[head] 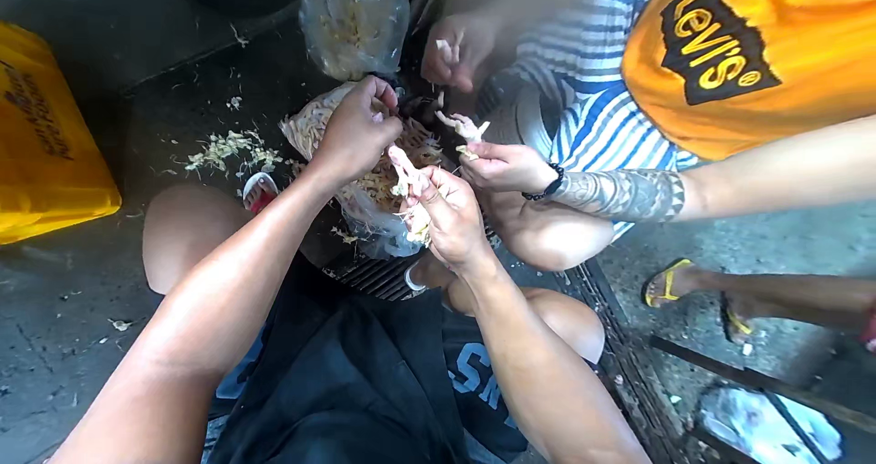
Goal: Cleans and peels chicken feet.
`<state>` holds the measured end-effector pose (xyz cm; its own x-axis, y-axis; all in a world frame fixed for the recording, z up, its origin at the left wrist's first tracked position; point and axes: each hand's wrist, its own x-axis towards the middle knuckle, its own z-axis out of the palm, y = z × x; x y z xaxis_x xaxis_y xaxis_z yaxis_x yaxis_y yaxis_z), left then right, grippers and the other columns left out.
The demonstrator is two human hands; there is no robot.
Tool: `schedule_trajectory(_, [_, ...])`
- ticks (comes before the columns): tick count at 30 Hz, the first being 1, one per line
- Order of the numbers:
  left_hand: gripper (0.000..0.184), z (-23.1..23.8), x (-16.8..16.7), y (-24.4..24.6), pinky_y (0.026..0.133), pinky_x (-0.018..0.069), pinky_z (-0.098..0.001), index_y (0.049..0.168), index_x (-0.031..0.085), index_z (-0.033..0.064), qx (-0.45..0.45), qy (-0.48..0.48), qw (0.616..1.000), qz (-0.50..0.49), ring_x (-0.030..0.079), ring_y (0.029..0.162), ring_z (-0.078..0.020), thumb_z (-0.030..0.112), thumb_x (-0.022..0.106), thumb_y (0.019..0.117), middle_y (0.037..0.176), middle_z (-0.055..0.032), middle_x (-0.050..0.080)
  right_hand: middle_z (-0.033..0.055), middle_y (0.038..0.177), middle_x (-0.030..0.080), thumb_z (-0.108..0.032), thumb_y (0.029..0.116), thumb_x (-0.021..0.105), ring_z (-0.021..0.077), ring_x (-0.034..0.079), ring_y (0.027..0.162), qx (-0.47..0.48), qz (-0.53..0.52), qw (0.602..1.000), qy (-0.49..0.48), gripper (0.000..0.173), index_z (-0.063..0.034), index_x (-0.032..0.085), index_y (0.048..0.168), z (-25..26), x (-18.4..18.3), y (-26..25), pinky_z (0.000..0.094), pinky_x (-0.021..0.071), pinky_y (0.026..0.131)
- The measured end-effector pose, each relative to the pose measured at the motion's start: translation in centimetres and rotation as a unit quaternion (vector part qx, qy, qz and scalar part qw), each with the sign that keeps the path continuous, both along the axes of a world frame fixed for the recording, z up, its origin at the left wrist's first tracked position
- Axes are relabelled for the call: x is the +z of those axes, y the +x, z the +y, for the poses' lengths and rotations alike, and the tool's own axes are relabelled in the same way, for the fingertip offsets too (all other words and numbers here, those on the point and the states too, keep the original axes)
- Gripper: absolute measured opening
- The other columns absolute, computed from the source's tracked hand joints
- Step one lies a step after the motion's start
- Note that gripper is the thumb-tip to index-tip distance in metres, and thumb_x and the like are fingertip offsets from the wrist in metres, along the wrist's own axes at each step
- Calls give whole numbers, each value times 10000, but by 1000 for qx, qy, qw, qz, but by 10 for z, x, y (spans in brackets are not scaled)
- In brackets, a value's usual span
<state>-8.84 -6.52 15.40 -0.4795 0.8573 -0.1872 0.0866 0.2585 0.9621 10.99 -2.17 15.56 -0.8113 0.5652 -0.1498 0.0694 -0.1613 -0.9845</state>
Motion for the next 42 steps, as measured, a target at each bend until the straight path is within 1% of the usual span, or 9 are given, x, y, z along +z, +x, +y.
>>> schedule_trajectory(9, [313, 7, -2, -7, 513, 472, -352, 1172, 581, 104, 109, -49, 993, 6, 558, 585, -172, 98, 654, 868, 793, -76, 606, 66, 666, 550, -250, 1072, 501, 139, 512, 481, -5, 7, 999, 48, 268, -39, 631, 971, -7, 11, -2, 280, 473, 434])
schedule_trajectory(12, [318, 4, -5, -31, 617, 548, -413, 1217, 584, 34, 181, -65, 981, -18, 619, 718, -214, 140, 638, 922, 959, -134, 639, 66, 665, 572, -206, 1053, 515, 144, 533, 496, 11, 20, 998, 54, 236, -45, 616, 915, -12, 18, 6, 284, 476, 445])
schedule_trajectory(16, [209, -2, 6, -40, 433, 429, -276, 1099, 524, 106, 200, -7, 973, -112, 494, 515, -126, 92, 586, 900, 772, -35, 547, 40, 688, 619, -157, 1006, 558, 124, 572, 522, -23, 31, 998, 44, 171, -74, 637, 879, 0, 3, 12, 279, 512, 477])
schedule_trajectory(18, [160, -2, 8, -26, 395, 377, -239, 1062, 526, 119, 166, 4, 973, -158, 448, 469, -106, 75, 579, 918, 740, -22, 536, 59, 880, 654, -93, 936, 551, 132, 615, 630, -45, 48, 997, 42, 108, -86, 612, 848, 8, -1, 11, 290, 549, 538])
schedule_trajectory(20, [170, -1, 7, -14, 395, 378, -233, 1091, 530, 125, 146, -9, 969, -199, 439, 467, -102, 83, 564, 930, 742, -16, 523, 102, 1013, 670, -32, 891, 532, 167, 658, 695, -73, 39, 996, 32, 97, -56, 609, 946, 10, 1, 7, 321, 590, 582])
schedule_trajectory(23, [202, 1, 5, -5, 405, 387, -236, 1144, 535, 118, 125, -19, 962, -241, 448, 470, -102, 85, 549, 945, 714, -16, 520, 114, 1001, 651, 4, 858, 526, 193, 657, 667, -90, -6, 996, 17, 315, -64, 542, 1165, 7, 1, 0, 351, 597, 557])
schedule_trajectory(29, [163, 4, -2, 9, 423, 377, -260, 1076, 562, 106, 124, -47, 973, -187, 457, 490, -127, 83, 578, 915, 710, -38, 528, 124, 1066, 645, -124, 902, 511, 149, 614, 699, 41, 16, 997, -56, 541, -68, 508, 1440, 5, -1, -1, 300, 552, 568])
schedule_trajectory(33, [188, 4, -4, 11, 491, 450, -321, 1090, 581, 82, 137, -29, 987, -78, 536, 557, -159, 104, 624, 908, 745, -64, 584, 98, 895, 665, -341, 1025, 599, 139, 610, 622, 12, -6, 1000, -26, 382, -35, 622, 1253, -1, -4, -3, 290, 554, 539])
schedule_trajectory(42, [237, 8, 1, 8, 488, 463, -316, 1129, 599, 84, 106, -47, 992, -42, 548, 556, -148, 87, 635, 895, 777, -63, 608, 61, 614, 526, -293, 1077, 497, 148, 502, 447, -40, -48, 994, 91, 283, -71, 610, 944, -11, 7, -9, 289, 463, 409])
